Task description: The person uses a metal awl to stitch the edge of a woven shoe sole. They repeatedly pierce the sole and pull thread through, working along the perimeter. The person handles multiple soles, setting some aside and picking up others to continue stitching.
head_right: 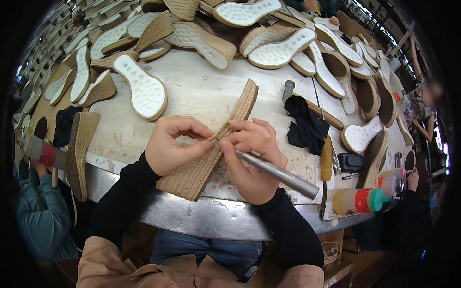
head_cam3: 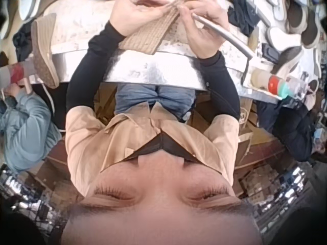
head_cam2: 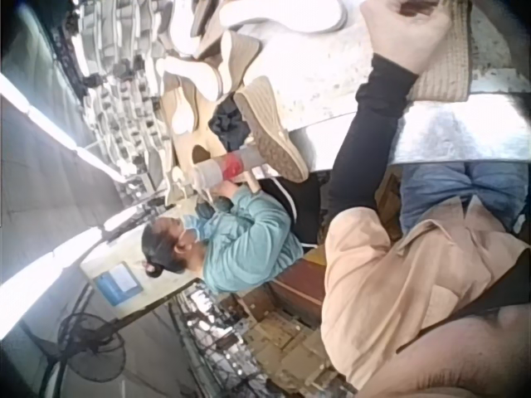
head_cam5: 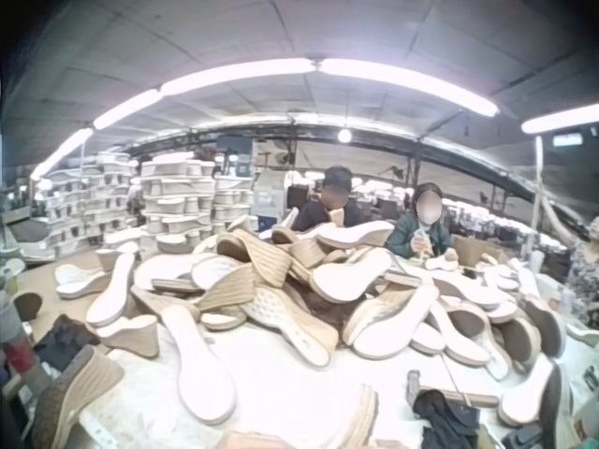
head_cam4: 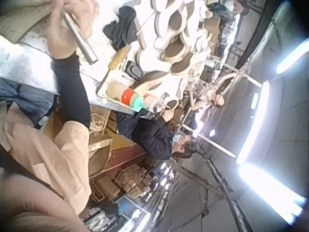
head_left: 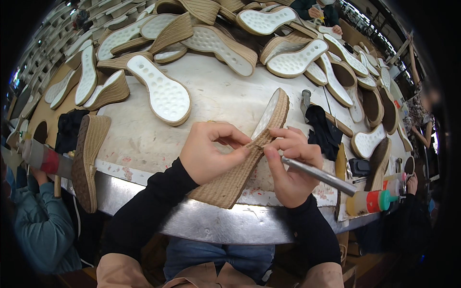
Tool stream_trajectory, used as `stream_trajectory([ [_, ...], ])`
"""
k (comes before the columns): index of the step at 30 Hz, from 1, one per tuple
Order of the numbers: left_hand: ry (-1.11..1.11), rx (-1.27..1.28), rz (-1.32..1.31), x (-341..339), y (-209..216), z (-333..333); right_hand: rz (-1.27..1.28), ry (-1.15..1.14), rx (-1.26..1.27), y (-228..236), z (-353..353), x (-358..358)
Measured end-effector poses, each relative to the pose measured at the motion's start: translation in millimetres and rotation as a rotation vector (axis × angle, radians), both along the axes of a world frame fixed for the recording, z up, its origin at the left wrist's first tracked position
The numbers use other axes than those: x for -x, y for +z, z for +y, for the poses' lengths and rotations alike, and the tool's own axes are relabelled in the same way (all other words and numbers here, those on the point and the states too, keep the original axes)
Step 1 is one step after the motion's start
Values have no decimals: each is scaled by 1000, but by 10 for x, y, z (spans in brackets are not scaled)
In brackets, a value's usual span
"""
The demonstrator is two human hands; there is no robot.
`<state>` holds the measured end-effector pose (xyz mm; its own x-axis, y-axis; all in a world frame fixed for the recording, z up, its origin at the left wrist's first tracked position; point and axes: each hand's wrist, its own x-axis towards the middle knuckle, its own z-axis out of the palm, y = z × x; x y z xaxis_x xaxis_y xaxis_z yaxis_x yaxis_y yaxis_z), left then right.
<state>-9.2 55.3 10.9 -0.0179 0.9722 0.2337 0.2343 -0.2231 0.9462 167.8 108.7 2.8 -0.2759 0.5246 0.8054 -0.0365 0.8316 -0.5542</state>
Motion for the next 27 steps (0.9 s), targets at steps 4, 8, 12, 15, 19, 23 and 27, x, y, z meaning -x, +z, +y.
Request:
stream_trajectory([
  [4,18,-20,-5,-6,10,0,-113,-23,-89,34,-39,0],
  [8,36,-54,-30,-14,-21,17,-178,-50,-140,45,-53,-1],
  [12,40,-38,-69,-13,-25,13,-286,-64,-357,48,-68,-27],
  [15,41,-44,-83,-7,-57,14,-340,-42,-421,8,-92,-45],
  [19,48,-72,-44,-3,-52,20,-330,-68,-426,-14,-99,-54],
  [23,59,-86,-34,0,-44,12,-239,-73,-299,25,-53,-82],
  [27,66,-71,-43,-11,-58,25,-143,13,-89,31,-38,-51],
])
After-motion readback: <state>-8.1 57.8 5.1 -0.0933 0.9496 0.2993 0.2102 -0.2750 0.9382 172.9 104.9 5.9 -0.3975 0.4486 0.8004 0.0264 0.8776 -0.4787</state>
